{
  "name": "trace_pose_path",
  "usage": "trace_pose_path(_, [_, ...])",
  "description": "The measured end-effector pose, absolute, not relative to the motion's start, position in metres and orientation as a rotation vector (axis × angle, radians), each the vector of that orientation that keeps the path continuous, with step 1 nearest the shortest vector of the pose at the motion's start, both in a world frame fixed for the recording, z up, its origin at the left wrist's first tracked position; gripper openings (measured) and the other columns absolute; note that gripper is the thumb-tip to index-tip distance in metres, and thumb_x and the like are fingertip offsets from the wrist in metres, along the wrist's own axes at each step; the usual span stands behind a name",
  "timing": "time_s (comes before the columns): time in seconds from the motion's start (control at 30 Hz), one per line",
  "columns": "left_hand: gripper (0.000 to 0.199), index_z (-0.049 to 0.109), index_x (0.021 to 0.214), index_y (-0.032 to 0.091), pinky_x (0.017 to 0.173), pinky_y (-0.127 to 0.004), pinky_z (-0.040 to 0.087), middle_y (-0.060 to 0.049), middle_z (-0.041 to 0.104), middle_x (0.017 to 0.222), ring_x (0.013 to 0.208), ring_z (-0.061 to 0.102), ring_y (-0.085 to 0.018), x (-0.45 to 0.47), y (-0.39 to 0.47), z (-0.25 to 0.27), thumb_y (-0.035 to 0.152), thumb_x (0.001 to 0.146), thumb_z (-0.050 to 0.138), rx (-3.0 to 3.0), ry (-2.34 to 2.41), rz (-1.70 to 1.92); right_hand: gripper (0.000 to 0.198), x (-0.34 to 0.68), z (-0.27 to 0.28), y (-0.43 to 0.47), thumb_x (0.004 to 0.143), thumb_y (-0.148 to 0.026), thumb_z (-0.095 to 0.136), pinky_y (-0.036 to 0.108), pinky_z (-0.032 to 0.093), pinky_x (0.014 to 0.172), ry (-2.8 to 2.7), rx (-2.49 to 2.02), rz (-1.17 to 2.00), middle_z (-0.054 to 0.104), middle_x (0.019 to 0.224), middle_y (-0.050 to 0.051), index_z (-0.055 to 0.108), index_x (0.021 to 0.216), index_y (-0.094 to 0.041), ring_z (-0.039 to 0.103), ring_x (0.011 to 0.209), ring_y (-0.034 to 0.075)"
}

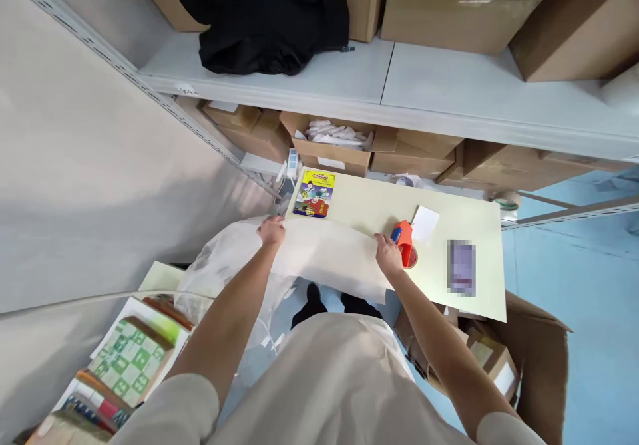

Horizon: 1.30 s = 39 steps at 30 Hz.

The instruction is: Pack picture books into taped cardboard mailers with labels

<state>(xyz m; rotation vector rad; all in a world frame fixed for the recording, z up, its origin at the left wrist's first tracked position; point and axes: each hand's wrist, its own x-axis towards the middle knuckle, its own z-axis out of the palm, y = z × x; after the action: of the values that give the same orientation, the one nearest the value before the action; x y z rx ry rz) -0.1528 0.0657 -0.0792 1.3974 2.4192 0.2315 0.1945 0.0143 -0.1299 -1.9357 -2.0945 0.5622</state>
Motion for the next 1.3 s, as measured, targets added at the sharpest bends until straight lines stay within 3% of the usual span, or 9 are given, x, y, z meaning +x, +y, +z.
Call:
trace_pose_path(0.17, [0.055,0.04,0.136,0.014,0.109,-0.051,0.022,-0.017,0.039,0.144,0.136,0.03,-0.031,-0.119,0.068,-0.083,0.02,0.082,0.051,1.515,2.621,0.477,0.052,0.197,-0.145,0.021,0.084,-0.004,0.028,0.046,0.043,0.093,-1.954,-1.809,0.4,0.053,0.118,0.016,0.044,0.133,-0.015,0.049,0.115,0.027])
trace_pose_path(0.23, [0.068,0.027,0.143,0.009,0.112,-0.053,0.013,-0.02,0.022,0.152,0.143,0.012,-0.033,-0.106,0.058,-0.088,0.026,0.082,0.052,1.744,2.494,0.396,0.054,0.193,-0.147,0.014,0.086,-0.009,0.031,0.051,0.036,0.102,-1.898,-1.739,0.333,0.042,0.134,0.019,0.033,0.14,-0.013,0.036,0.13,0.029])
trace_pose_path(0.3, [0.071,0.024,0.145,0.009,0.113,-0.052,0.006,-0.019,0.013,0.155,0.144,0.004,-0.033,-0.098,0.043,-0.096,0.032,0.084,0.051,2.027,2.209,0.203,0.058,0.183,-0.149,0.003,0.088,-0.013,0.033,0.05,0.032,0.107,-1.948,-1.677,0.397,0.032,0.143,0.022,0.024,0.144,-0.009,0.024,0.138,0.03])
trace_pose_path(0.47, [0.078,0.025,0.147,0.016,0.114,-0.053,0.003,-0.017,0.012,0.156,0.144,0.008,-0.033,-0.102,0.019,-0.126,0.047,0.082,0.053,2.267,1.622,-0.261,0.068,0.156,-0.165,-0.014,0.085,-0.024,0.048,0.047,0.025,0.111,-2.264,-1.778,0.811,0.023,0.152,0.021,0.021,0.146,-0.007,0.011,0.143,0.03])
trace_pose_path(0.7, [0.081,0.022,0.147,0.012,0.113,-0.056,0.009,-0.018,0.008,0.156,0.144,0.004,-0.035,-0.12,0.033,-0.151,0.033,0.078,0.059,1.984,1.768,-0.491,0.078,0.158,-0.17,0.001,0.079,-0.024,0.058,0.047,0.017,0.113,-2.258,-2.038,0.942,0.009,0.156,0.019,0.02,0.147,-0.01,0.003,0.144,0.03])
trace_pose_path(0.83, [0.069,0.034,0.141,0.01,0.113,-0.05,0.02,-0.019,0.016,0.155,0.143,0.012,-0.031,-0.125,0.051,-0.141,0.018,0.076,0.055,1.933,1.786,-0.135,0.071,0.137,-0.152,0.024,0.078,-0.025,0.057,0.048,0.021,0.112,-2.03,-2.076,0.99,0.016,0.154,0.021,0.031,0.142,-0.007,0.01,0.143,0.033])
trace_pose_path(1.0, [0.055,0.04,0.135,0.01,0.111,-0.037,0.031,-0.018,0.033,0.147,0.138,0.03,-0.025,-0.132,0.105,-0.134,0.024,0.082,0.05,1.67,1.954,0.446,0.064,0.07,-0.138,0.09,0.076,-0.029,0.057,0.043,0.034,0.108,-1.551,-1.807,1.293,0.04,0.144,0.016,0.042,0.136,-0.014,0.039,0.132,0.028])
trace_pose_path(1.13, [0.058,0.04,0.133,0.006,0.106,-0.036,0.035,-0.022,0.042,0.14,0.132,0.039,-0.029,-0.142,0.15,-0.142,0.027,0.081,0.055,1.321,2.06,0.284,0.056,0.03,-0.145,0.135,0.065,-0.021,0.062,0.041,0.046,0.093,-0.903,-1.727,1.652,0.059,0.125,0.012,0.054,0.12,-0.018,0.055,0.116,0.027])
trace_pose_path(1.3, [0.048,0.053,0.119,0.013,0.093,-0.037,0.042,-0.018,0.059,0.119,0.116,0.053,-0.031,-0.162,0.172,-0.153,0.021,0.072,0.063,1.185,2.109,0.063,0.038,0.016,-0.157,0.15,0.06,-0.02,0.063,0.035,0.052,0.078,-0.763,-1.658,1.737,0.07,0.099,0.007,0.062,0.098,-0.018,0.065,0.094,0.023])
